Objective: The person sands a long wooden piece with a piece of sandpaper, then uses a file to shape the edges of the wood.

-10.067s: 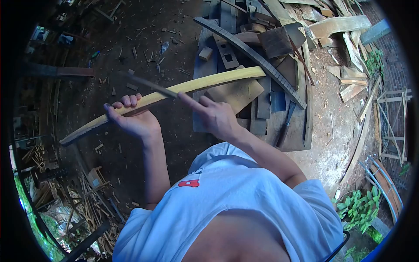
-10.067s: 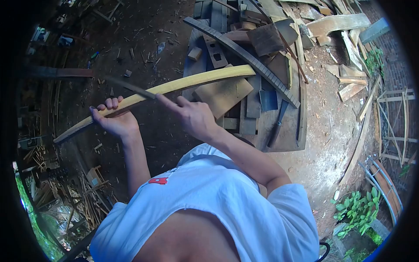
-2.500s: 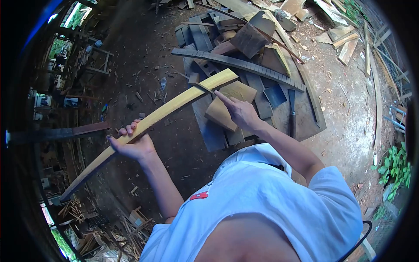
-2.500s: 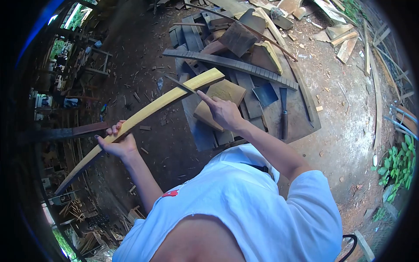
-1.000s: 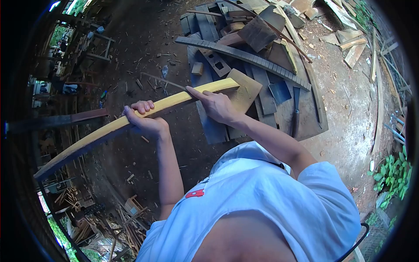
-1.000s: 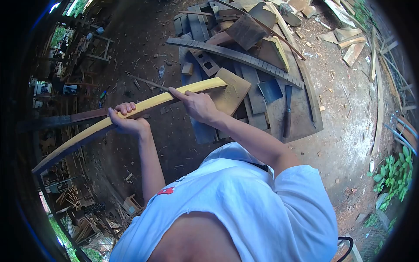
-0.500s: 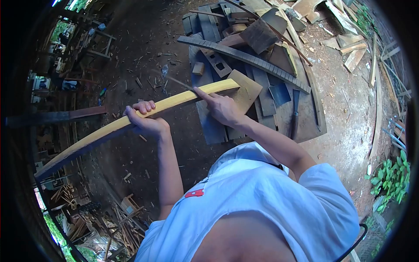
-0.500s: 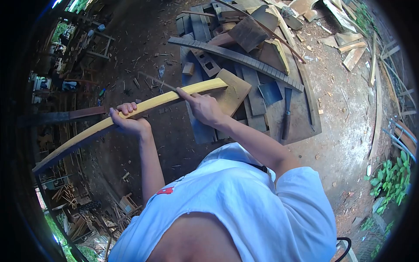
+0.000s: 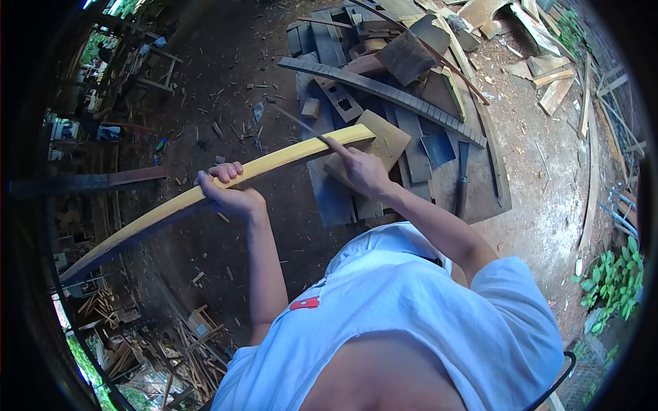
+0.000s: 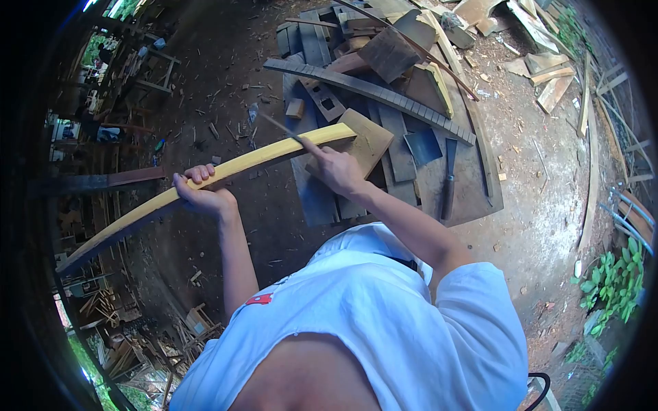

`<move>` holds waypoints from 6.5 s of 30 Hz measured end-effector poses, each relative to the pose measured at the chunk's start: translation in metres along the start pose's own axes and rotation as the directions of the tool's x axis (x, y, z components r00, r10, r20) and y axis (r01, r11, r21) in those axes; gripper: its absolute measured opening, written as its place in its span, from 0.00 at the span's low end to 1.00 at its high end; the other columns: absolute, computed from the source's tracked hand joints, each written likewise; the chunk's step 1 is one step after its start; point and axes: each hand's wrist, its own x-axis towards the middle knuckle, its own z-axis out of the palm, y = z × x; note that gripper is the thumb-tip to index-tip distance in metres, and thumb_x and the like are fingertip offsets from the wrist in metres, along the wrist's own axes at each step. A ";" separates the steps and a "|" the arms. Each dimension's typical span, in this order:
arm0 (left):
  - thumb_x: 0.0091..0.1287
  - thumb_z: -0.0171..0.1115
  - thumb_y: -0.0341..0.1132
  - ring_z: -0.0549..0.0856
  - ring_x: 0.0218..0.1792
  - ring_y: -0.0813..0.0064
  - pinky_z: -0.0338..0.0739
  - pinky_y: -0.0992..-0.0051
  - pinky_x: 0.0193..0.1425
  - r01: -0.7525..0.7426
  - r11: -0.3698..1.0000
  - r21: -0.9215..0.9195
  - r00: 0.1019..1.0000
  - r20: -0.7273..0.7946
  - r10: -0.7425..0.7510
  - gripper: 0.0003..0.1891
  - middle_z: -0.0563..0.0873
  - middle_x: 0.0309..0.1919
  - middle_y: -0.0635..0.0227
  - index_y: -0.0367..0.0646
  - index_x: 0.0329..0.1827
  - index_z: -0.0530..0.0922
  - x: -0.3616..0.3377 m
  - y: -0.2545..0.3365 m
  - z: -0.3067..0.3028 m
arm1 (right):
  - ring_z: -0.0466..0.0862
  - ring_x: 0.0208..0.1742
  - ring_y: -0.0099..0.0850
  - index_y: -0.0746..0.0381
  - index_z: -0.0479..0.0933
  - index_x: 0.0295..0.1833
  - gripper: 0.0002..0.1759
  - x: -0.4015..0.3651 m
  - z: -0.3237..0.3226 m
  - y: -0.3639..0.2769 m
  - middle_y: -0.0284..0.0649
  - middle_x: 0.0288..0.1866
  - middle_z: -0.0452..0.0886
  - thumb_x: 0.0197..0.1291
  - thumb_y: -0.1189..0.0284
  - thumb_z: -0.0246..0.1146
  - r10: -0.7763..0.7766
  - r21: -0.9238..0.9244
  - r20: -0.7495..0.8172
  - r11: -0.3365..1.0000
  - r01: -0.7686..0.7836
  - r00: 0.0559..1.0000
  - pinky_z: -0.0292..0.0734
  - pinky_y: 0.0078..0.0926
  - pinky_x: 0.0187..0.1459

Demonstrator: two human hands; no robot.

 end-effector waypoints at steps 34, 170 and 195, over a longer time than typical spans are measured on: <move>0.70 0.52 0.40 0.64 0.22 0.80 0.68 0.73 0.33 0.006 1.000 -0.023 0.997 -0.076 -0.008 0.16 0.62 0.18 0.75 0.47 0.24 0.63 -0.015 0.007 -0.010 | 0.83 0.33 0.46 0.42 0.53 0.75 0.41 -0.016 -0.011 -0.050 0.46 0.42 0.78 0.56 0.79 0.53 -0.285 0.088 -0.032 0.954 0.287 0.958 0.79 0.43 0.34; 0.72 0.42 0.62 0.62 0.16 0.84 0.59 0.82 0.21 -0.146 0.989 0.027 0.988 -0.053 0.148 0.24 0.63 0.16 0.76 0.53 0.26 0.60 0.023 0.041 0.057 | 0.84 0.36 0.47 0.45 0.51 0.76 0.42 -0.026 -0.017 0.018 0.48 0.40 0.80 0.56 0.81 0.51 0.042 0.049 -0.101 0.998 -0.037 0.994 0.80 0.44 0.36; 0.73 0.54 0.47 0.62 0.17 0.88 0.60 0.82 0.22 -0.179 0.982 0.065 0.982 0.078 0.174 0.21 0.60 0.16 0.80 0.50 0.21 0.62 0.016 0.042 0.059 | 0.83 0.42 0.47 0.41 0.56 0.74 0.38 -0.014 -0.023 0.008 0.50 0.44 0.81 0.60 0.80 0.52 -0.074 0.151 -0.177 0.983 0.101 0.981 0.79 0.44 0.42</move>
